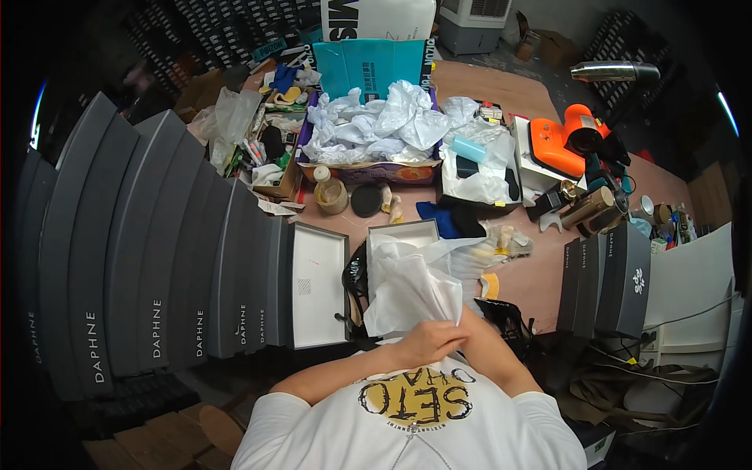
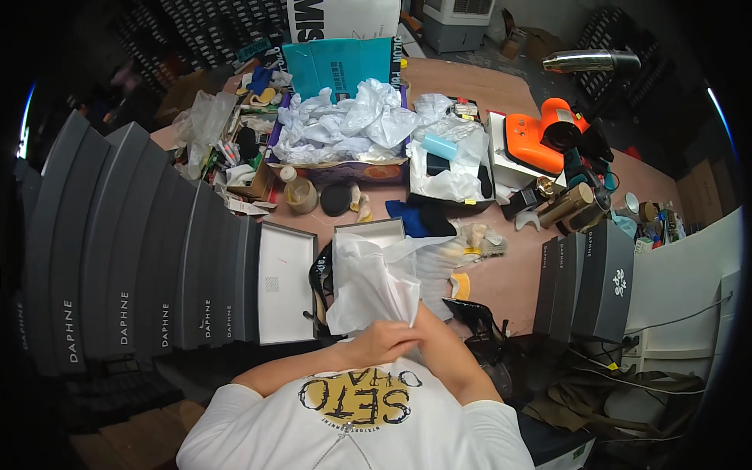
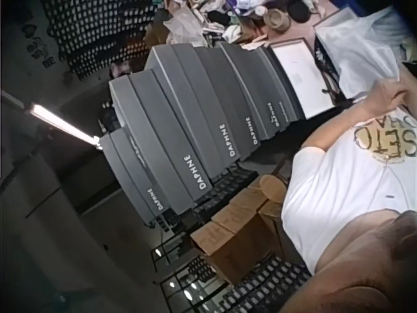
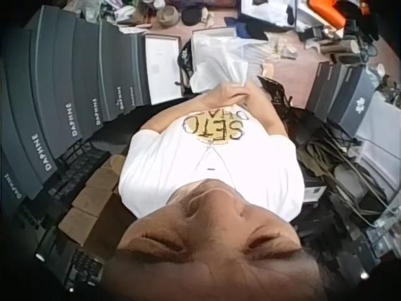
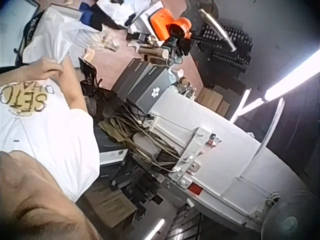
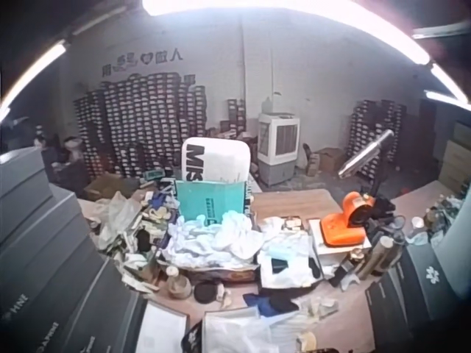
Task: The person is packing high-heeled shoes into boxes, wrapping them in protective tissue paper and adding foam supports.
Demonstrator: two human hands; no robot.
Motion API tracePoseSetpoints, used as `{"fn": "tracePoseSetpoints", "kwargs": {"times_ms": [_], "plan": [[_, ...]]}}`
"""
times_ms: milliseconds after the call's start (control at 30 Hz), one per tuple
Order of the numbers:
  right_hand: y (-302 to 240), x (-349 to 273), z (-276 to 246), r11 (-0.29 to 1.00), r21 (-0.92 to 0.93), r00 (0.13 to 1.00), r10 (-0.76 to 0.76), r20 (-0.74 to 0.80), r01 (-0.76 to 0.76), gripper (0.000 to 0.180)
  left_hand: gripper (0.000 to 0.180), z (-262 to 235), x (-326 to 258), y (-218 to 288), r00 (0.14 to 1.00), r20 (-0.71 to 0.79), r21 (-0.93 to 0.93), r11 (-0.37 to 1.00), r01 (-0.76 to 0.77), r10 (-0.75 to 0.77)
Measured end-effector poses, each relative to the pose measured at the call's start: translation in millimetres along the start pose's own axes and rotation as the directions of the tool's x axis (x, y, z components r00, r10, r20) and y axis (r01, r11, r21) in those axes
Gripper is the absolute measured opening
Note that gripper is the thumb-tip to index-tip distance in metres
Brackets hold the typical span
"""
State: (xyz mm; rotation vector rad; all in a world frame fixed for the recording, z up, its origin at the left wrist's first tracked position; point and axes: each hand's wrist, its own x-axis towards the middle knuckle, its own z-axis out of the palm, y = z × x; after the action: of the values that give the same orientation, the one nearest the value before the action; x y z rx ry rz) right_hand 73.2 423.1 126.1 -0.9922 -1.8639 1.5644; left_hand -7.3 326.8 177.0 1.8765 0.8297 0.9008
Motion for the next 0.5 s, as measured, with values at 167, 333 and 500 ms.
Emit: {"fn": "tracePoseSetpoints", "kwargs": {"times_ms": [167, 333, 500], "plan": [[-16.4, -18.9, -2.6, 0.992, 0.128, 0.997, 0.006, -0.079, 0.004, 0.030, 0.018, 1.5, 3.2, 4.6, 0.966, 0.258, -0.378, 0.916, 0.132, -0.033], [-6.5, -18.1, 2.0, 0.984, 0.180, 0.997, 0.026, -0.076, -0.012, 0.030, 0.031, -4.1, 7.8, 13.9, 0.932, 0.359, -0.351, 0.920, 0.177, -0.043], [-28.2, -62.4, -3.3, 0.934, 0.358, 0.976, 0.068, -0.206, 0.011, 0.030, 0.058, -53.6, -10.9, -10.2, 0.765, -0.644, 0.301, 0.912, 0.277, -0.020]]}}
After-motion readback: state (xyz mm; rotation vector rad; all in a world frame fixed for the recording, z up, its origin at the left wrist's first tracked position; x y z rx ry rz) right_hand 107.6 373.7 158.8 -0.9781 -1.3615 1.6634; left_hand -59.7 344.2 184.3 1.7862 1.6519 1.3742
